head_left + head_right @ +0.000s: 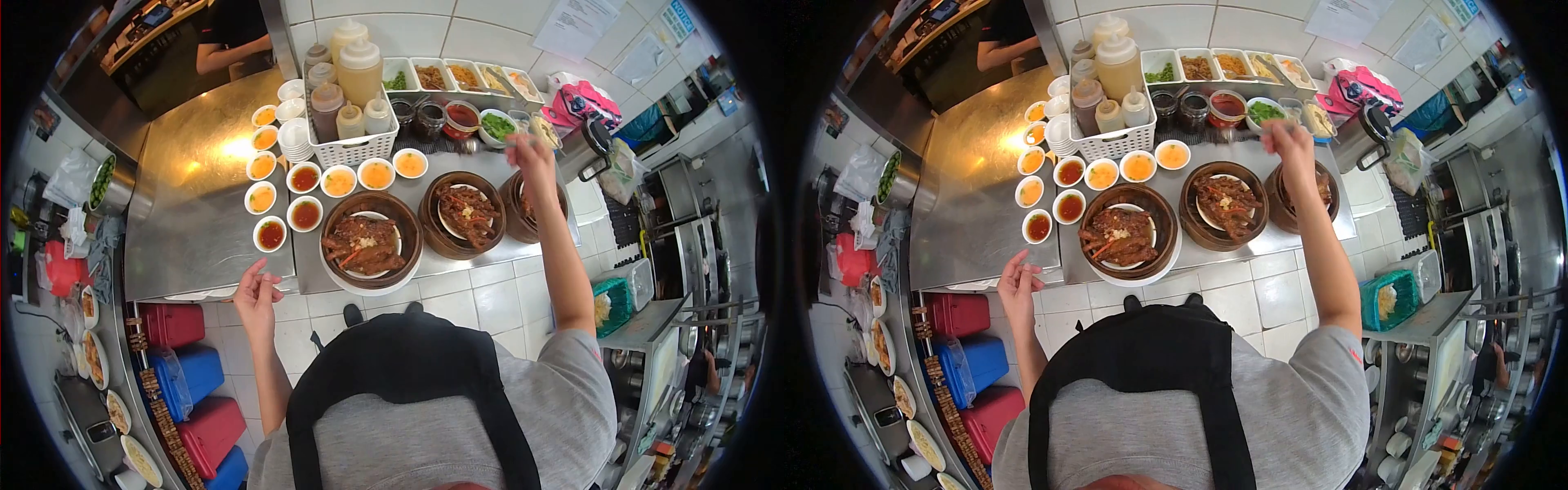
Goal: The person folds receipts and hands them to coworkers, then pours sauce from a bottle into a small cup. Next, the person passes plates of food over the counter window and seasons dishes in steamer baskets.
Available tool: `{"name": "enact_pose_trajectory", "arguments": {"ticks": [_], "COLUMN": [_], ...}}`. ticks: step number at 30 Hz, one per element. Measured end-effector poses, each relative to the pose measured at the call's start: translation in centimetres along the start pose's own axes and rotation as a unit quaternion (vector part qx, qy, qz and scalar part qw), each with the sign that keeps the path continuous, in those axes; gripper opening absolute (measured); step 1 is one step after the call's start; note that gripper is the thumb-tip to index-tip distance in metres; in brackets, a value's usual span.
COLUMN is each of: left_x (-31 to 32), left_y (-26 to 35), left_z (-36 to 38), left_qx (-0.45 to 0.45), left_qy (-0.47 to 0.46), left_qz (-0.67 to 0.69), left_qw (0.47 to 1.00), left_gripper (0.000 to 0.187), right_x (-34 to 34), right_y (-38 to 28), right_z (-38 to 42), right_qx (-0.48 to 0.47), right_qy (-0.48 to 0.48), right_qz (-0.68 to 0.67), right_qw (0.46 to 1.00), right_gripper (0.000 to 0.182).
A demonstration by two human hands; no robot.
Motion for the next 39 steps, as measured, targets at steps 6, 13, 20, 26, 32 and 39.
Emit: {"name": "enact_pose_trajectory", "arguments": {"ticks": [6,13,20,26,32,39], "left_x": [2.6,1.7,-1.1,-2.9,-3.5,-2.9], "left_y": [0.7,1.3,0.5,-0.1,-0.5,-0.5], "left_z": [-1.1,-0.4,1.6,3.2,3.5,2.2], "left_qx": [0.005,0.012,0.000,-0.012,-0.018,-0.015], "left_qy": [-0.031,0.001,0.072,0.120,0.130,0.096], "left_qz": [0.013,0.006,-0.008,-0.007,-0.001,-0.004], "left_qw": [0.999,1.000,0.997,0.993,0.991,0.995], "left_gripper": [0.028,0.027,0.026,0.026,0.025,0.026], "right_x": [3.1,-1.9,3.3,9.1,7.7,4.1], "right_y": [-4.2,1.8,2.3,4.4,5.3,8.8], "right_z": [9.3,5.4,-7.5,-14.9,-16.6,-14.7], "right_qx": [-0.125,0.086,-0.071,-0.097,0.038,0.128], "right_qy": [-0.149,-0.029,-0.045,-0.199,-0.188,-0.010], "right_qz": [0.320,-0.074,0.022,0.326,0.143,-0.044], "right_qw": [0.927,0.993,0.996,0.919,0.971,0.991], "right_gripper": [0.017,0.018,0.017,0.014,0.017,0.016]}}
Point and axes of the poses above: each hand's wrist, its own z-axis away from the middle knuckle, its own x-axis out of the palm, y = z × x, the point moved 7 cm from there along -z, towards the middle knuckle, and after that the axes turned 7 degrees about -y, right-handed, at the moved point
